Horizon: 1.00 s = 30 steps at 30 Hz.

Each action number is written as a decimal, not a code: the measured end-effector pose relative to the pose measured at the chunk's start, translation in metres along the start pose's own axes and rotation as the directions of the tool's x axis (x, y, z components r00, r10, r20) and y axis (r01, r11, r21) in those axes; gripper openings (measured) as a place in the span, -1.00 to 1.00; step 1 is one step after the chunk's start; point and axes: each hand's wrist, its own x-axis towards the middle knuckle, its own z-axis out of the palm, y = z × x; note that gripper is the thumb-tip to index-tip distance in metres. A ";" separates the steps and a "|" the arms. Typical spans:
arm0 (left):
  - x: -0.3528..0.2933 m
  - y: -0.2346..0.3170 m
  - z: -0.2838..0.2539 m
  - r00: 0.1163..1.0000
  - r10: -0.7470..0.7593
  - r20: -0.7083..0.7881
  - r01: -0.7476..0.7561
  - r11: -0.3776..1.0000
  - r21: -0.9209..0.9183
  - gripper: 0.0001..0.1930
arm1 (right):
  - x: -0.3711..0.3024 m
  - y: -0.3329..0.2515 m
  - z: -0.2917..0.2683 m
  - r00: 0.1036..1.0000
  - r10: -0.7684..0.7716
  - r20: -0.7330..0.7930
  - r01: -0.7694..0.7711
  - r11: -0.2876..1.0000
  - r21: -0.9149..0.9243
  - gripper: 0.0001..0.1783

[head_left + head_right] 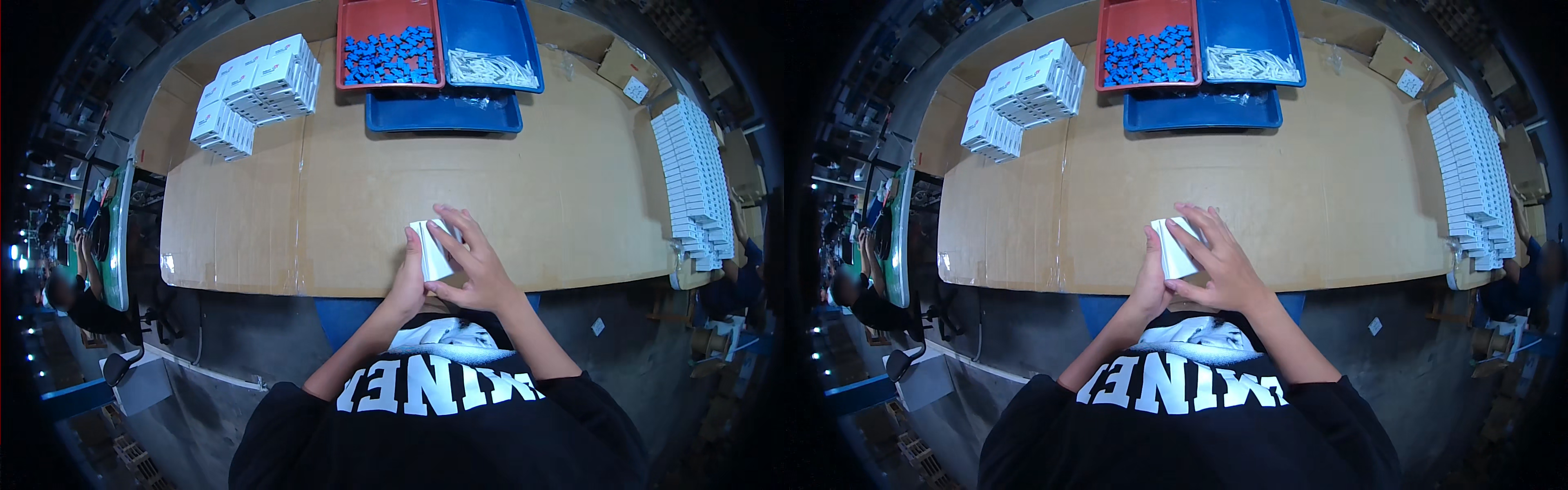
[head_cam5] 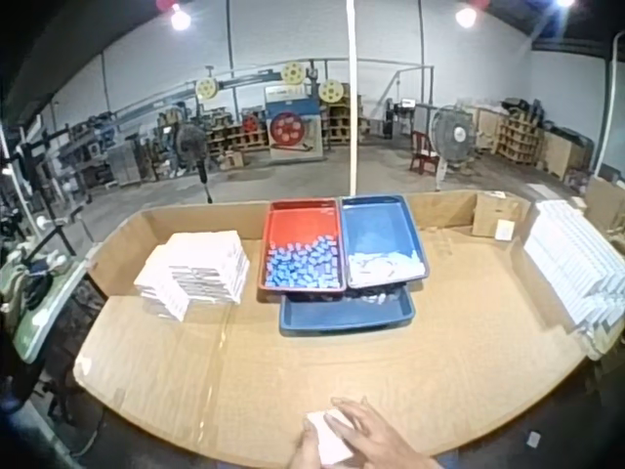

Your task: The person assembles small electronic components into white retail boxes by hand at a workstation.

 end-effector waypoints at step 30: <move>0.001 0.007 -0.001 0.972 -0.235 0.008 0.235 0.972 -0.016 -0.14 | -0.002 0.036 0.031 0.940 -0.206 -0.272 0.237 0.968 0.087 -0.09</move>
